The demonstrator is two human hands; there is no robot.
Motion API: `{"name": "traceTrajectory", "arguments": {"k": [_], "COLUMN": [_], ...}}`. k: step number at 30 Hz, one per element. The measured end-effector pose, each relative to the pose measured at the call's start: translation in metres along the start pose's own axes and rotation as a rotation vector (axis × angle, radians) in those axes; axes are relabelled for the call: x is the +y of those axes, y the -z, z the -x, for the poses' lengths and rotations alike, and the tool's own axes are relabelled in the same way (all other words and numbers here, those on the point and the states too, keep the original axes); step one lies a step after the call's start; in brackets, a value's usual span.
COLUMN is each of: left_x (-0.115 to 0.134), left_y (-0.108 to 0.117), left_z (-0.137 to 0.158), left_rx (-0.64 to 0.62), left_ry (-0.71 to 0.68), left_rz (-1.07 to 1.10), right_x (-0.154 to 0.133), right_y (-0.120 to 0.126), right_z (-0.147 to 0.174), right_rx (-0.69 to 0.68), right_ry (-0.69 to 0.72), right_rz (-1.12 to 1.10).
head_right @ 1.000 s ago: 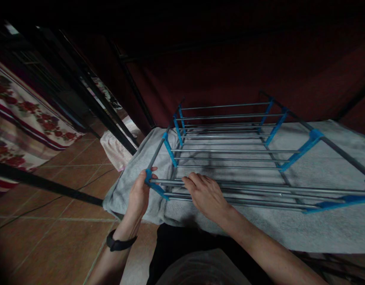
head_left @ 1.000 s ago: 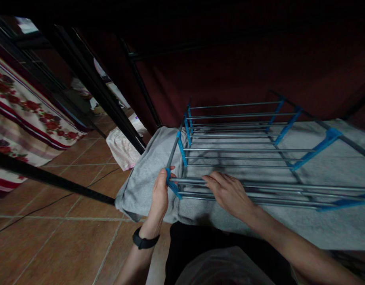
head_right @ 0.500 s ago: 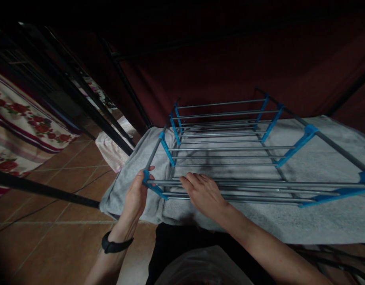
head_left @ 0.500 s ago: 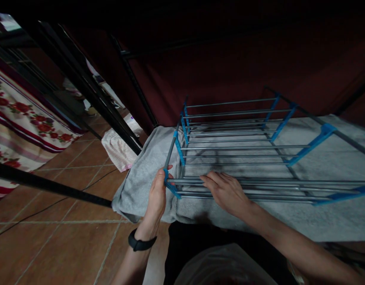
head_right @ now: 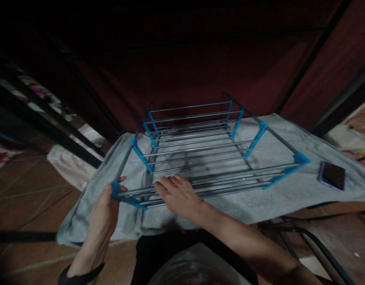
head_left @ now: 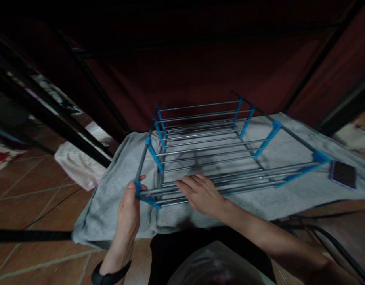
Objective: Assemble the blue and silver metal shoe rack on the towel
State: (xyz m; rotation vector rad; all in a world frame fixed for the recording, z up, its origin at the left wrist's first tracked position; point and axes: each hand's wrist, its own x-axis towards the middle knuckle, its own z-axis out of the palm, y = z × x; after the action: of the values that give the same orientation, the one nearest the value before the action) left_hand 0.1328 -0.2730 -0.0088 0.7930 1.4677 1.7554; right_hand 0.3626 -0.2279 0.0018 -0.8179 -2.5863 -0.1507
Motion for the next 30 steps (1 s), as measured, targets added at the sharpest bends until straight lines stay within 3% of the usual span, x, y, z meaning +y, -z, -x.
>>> {"name": "traceTrajectory", "arguments": {"k": [5,8,11,15,19,23,27,30], "left_x": [0.005,0.005,0.005,0.003,-0.005,-0.013,-0.017,-0.019], "left_y": [-0.004,-0.005,-0.006,-0.008,-0.007,-0.005,-0.005,-0.006], "left_z": [-0.007,-0.01,-0.007,0.001,0.003,0.004,0.004,0.005], "left_rx": [0.054,0.049,0.046,0.005,-0.097,-0.049,-0.09,-0.093], "left_ry": [0.065,0.097,0.074,-0.007,-0.011,-0.037,-0.04,-0.032], "left_rz": [0.046,0.073,0.089,0.095,0.062,0.033,0.026,0.026], "right_x": [0.003,-0.001,-0.011,-0.018,-0.013,-0.012,-0.016,-0.019], "right_y": [0.003,-0.005,-0.018,-0.029,-0.032,-0.036,-0.039,-0.036], "right_z": [-0.001,0.013,0.034,0.045,0.025,-0.001,-0.015,-0.02], "right_rx": [0.007,0.088,0.065,-0.049,-0.164,-0.248,-0.356,-0.354], "right_ry": [0.042,0.152,0.212,0.046,-0.15,-0.15,-0.135,-0.115], "right_rz": [0.033,0.023,-0.039,-0.135,-0.173,-0.19,-0.219,-0.247]}}
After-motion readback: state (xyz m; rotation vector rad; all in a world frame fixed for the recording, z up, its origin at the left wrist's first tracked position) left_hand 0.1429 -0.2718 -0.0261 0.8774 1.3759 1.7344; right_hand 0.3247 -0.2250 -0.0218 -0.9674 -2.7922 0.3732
